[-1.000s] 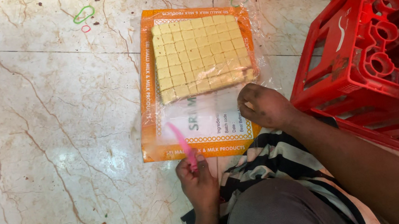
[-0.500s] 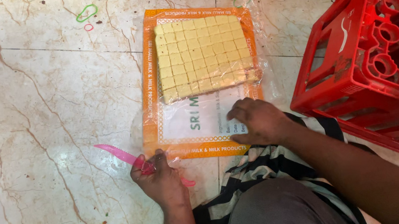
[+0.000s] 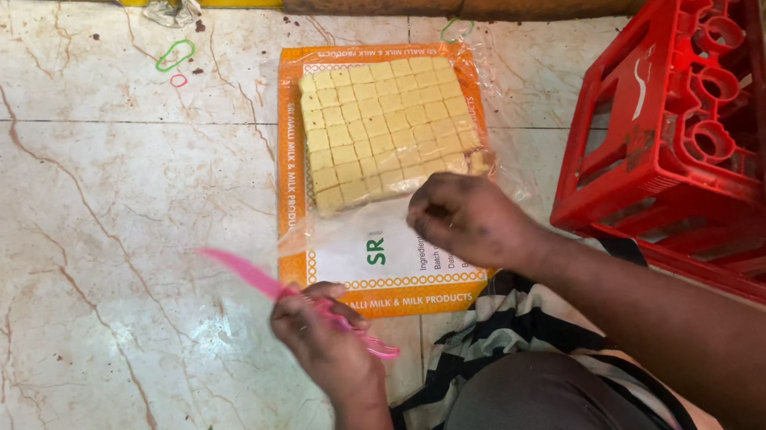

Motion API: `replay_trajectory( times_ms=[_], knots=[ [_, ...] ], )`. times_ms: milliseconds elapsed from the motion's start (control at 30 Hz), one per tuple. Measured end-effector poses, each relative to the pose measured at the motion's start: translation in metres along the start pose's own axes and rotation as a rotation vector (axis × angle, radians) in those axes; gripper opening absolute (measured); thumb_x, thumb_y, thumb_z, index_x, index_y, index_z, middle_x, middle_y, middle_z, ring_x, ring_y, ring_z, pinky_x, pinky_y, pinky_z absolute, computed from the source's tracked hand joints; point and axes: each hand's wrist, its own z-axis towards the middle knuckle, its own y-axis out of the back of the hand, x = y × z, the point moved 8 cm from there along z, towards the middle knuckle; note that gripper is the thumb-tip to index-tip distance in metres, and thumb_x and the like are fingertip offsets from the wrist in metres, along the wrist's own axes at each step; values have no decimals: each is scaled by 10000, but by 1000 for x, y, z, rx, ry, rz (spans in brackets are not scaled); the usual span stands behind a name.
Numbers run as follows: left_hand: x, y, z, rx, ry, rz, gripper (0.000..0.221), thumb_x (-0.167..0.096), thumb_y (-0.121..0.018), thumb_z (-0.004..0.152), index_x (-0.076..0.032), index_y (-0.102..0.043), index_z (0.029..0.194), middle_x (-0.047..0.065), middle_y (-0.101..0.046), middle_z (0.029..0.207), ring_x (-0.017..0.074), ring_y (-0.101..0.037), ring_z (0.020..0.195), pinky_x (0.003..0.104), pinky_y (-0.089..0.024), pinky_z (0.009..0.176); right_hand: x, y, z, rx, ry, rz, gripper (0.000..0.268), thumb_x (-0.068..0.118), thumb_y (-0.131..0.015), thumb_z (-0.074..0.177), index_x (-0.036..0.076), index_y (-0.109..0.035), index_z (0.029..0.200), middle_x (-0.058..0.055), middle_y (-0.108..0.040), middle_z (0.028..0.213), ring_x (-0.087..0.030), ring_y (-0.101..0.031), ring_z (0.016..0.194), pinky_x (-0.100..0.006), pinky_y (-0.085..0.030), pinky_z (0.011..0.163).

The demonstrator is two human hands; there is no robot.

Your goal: The person uses a pink plastic tool to separate a block of yellow sweets from its plastic covering and then places the individual sweets into a clear plastic bag.

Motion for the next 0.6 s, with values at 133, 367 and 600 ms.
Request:
replay_trajectory(
  times_ms=[133,367,600],
  knots=[
    [75,-31,-31,403,329,690,304,-358,-527,1023,-62,-556,1084,83,-685,779,196,-601,552,341,-508,489,-58,24,3,-28,-297,411,148,127,-663,1008,-17,-643,1032,-86,-696,924,-143,-675,837,-294,-594,764],
    [92,-72,-45,624,25,875,291,-323,-562,1010,-45,-632,1060,126,-715,702,256,-710,612,418,-560,614,-75,47,0,1,-397,445,153,102,-619,999,-20,-593,1088,-95,-700,956,-163,-721,875,-316,-614,795],
    [151,-101,-45,806,648,757,315,-341,-522,1034,-60,-612,1145,94,-632,686,202,-563,499,388,-478,473,-57,26,8,171,-227,529,131,56,-612,1002,-27,-587,1100,-100,-677,981,-151,-683,888,-316,-610,821]
  ],
)
